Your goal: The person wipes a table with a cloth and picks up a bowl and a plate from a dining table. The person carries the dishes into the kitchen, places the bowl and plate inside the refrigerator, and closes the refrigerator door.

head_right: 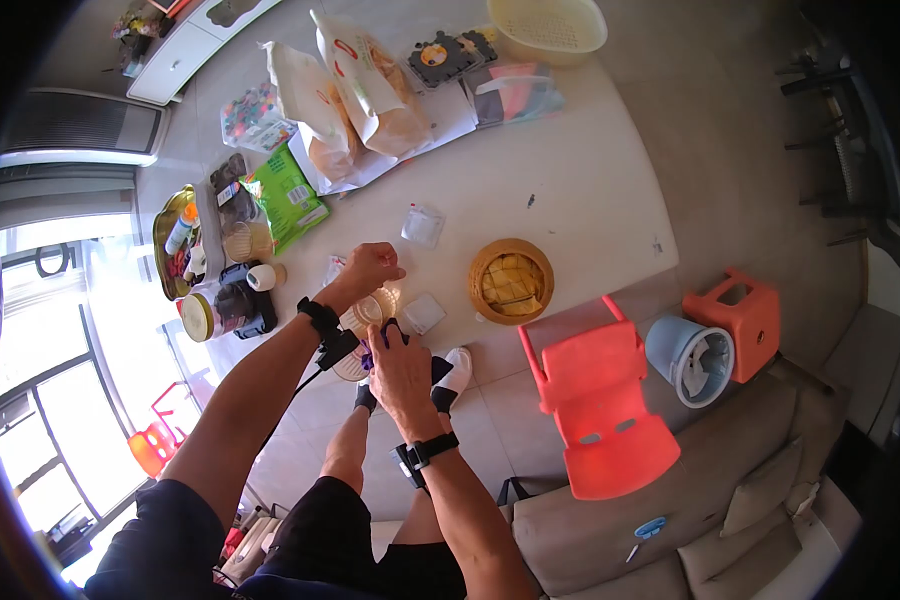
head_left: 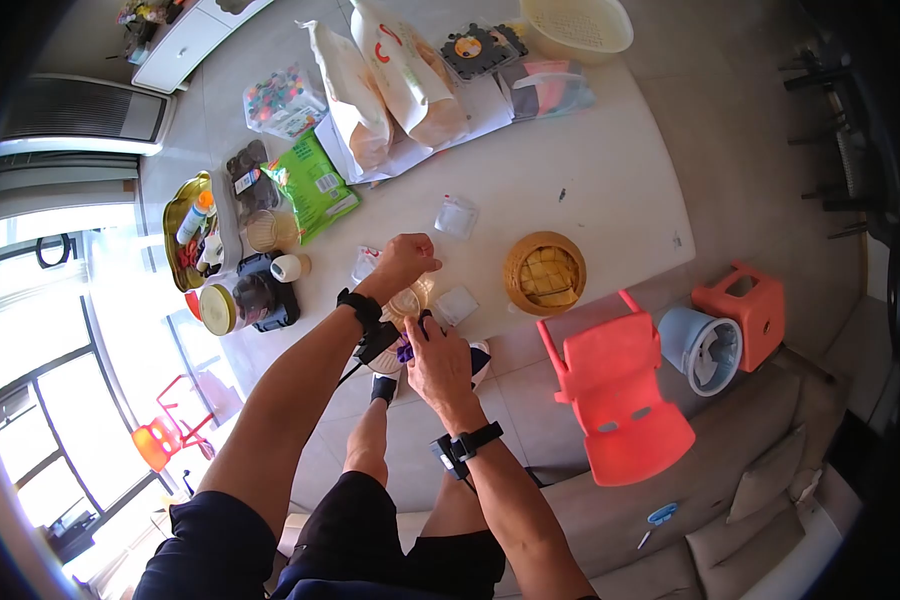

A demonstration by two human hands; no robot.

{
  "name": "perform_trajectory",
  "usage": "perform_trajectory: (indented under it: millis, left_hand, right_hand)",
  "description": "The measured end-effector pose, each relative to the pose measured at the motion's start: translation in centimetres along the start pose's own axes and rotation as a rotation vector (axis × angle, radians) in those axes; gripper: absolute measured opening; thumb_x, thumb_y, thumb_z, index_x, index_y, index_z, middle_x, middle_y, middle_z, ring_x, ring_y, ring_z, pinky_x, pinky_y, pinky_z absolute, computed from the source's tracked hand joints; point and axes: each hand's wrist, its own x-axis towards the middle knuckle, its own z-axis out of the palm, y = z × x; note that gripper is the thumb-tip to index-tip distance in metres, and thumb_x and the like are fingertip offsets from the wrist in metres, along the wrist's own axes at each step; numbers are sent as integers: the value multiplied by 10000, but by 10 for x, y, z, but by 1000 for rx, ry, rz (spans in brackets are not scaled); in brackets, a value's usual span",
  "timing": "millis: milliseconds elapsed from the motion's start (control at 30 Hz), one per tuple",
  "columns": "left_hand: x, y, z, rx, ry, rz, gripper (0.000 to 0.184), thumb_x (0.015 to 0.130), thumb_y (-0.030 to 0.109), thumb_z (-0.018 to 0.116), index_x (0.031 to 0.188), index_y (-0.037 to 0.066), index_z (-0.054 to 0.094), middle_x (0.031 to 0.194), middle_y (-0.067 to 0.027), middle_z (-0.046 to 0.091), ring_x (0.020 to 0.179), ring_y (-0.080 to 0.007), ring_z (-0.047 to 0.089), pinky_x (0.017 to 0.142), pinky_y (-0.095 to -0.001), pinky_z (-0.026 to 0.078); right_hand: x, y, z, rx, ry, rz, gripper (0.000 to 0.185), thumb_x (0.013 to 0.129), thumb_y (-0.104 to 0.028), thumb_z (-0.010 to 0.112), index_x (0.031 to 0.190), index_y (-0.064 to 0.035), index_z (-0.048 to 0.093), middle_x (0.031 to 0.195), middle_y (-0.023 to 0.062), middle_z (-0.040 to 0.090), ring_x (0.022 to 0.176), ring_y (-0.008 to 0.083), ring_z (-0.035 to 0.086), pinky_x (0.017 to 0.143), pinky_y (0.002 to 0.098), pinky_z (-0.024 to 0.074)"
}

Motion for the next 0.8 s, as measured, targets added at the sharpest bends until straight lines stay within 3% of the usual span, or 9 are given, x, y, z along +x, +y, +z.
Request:
perform_trajectory:
  millis: [100,200,267,400,467,500,567,667,800]
  left_hand:
    - [-3,-2,-3,-124,-29,-102,259,660,216,749,771,19,623,696,-87,616,683,-198,600,652,-342,489]
    - [-3,-6,-4,-159,-29,-88,253,670,205,746,762,13,608,667,-69,587,659,-175,575,632,-344,479]
    - [-3,-11,-3,-166,-2,-58,183,760,147,725,749,44,575,670,8,549,590,-81,520,494,-257,460]
    - [-6,-9,-11,-305,-3,-157,168,771,126,713,755,55,562,686,5,575,610,-88,542,513,-257,467]
    - [1,-23,-12,-532,206,-106,136,795,96,691,785,68,559,700,-6,603,624,-93,561,538,-252,476]
    - [1,-22,-18,-536,205,-106,136,795,96,691,785,68,559,700,-6,603,624,-93,561,538,-252,476]
    - [-2,-22,-31,-815,482,-44,114,810,61,676,825,73,564,719,-23,623,614,-96,568,549,-239,478]
    - [-15,-16,-47,-903,685,-53,116,816,55,678,846,67,566,723,-29,620,596,-94,561,541,-230,477]
    - [-29,-18,-33,-811,622,-34,103,814,53,676,817,38,574,701,-39,604,573,-83,542,518,-228,444]
  right_hand:
    - [5,1,12,-30,-16,8,515,660,-134,756,1141,-91,577,949,88,570,773,292,594,637,395,505]
    - [8,0,16,-75,42,-3,431,661,-125,748,1060,-84,588,934,84,570,759,291,590,624,397,495]
    - [11,4,23,-82,57,-11,372,686,-149,723,1031,-87,596,917,78,565,764,287,590,616,399,491]
    - [14,9,22,-78,127,-54,332,696,-153,708,1004,-86,602,891,71,554,752,280,573,629,397,484]
    - [13,13,18,-47,138,-77,338,685,-135,711,1000,-84,599,888,73,552,741,279,562,628,392,481]
    - [11,15,15,-12,150,-101,345,674,-117,713,997,-82,596,885,76,549,731,279,552,626,388,477]
    - [8,18,8,-2,179,-107,341,662,-93,706,982,-79,590,880,79,545,724,282,543,623,390,474]
    - [2,24,-4,12,220,-88,323,645,-56,682,949,-75,576,875,83,540,715,290,531,621,397,470]
    - [0,35,-24,34,301,-9,285,634,-22,631,908,-70,565,854,92,547,708,312,528,630,407,468]
